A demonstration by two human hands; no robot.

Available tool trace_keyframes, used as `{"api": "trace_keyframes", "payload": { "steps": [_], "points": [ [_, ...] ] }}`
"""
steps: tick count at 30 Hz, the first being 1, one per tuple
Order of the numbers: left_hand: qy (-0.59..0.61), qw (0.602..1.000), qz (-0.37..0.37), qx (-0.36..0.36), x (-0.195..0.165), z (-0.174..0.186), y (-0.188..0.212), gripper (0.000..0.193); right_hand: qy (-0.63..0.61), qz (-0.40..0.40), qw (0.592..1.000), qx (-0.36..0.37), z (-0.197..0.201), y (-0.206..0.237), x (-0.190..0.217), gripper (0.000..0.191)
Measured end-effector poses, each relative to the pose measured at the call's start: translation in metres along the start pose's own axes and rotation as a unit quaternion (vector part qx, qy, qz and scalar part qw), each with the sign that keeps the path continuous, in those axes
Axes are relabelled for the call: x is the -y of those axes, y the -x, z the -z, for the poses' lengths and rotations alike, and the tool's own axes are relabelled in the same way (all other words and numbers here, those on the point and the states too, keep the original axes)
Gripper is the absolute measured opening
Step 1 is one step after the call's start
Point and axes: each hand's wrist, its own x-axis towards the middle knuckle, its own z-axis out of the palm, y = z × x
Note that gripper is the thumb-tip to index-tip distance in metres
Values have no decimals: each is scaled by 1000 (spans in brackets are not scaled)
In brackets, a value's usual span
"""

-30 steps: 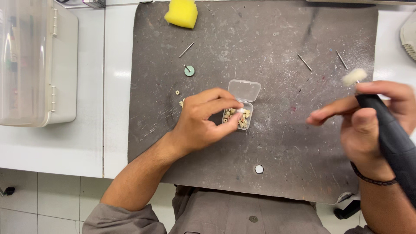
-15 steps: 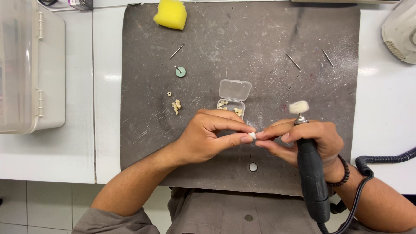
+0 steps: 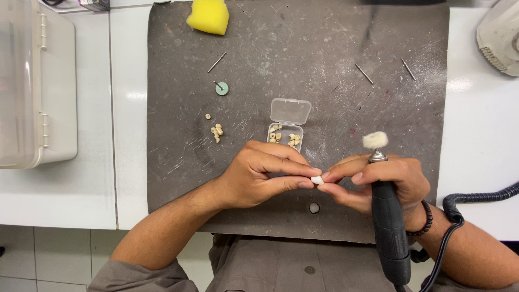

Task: The person holds small acrylic denture teeth one at a time against the spinning felt buffing wheel of a rotary tool, polishing their surfaces. They rotate each tooth to polish different sides, place finished teeth on the bench or in a small plastic container, and pick up new teeth to continue polishing.

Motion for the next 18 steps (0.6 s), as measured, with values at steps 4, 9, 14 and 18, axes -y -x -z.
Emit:
{"api": "trace_keyframes", "payload": {
  "steps": [4, 9, 14, 18],
  "points": [
    [20, 1000, 7, -3, -2, -1, -1, 19, -13, -6, 1000, 13, 1, 0, 0, 44],
    [21, 1000, 5, -8, -4, -2, -2, 16, -16, -8, 1000, 6, 1, 2, -1, 43],
    [11, 1000, 11, -16, -6, -3, -4, 16, -8, -11, 1000, 8, 2, 2, -1, 43],
    [-14, 999, -6, -29, -8, -3, -3, 18, 2, -19, 1000, 9, 1, 1, -2, 42]
  ]
}}
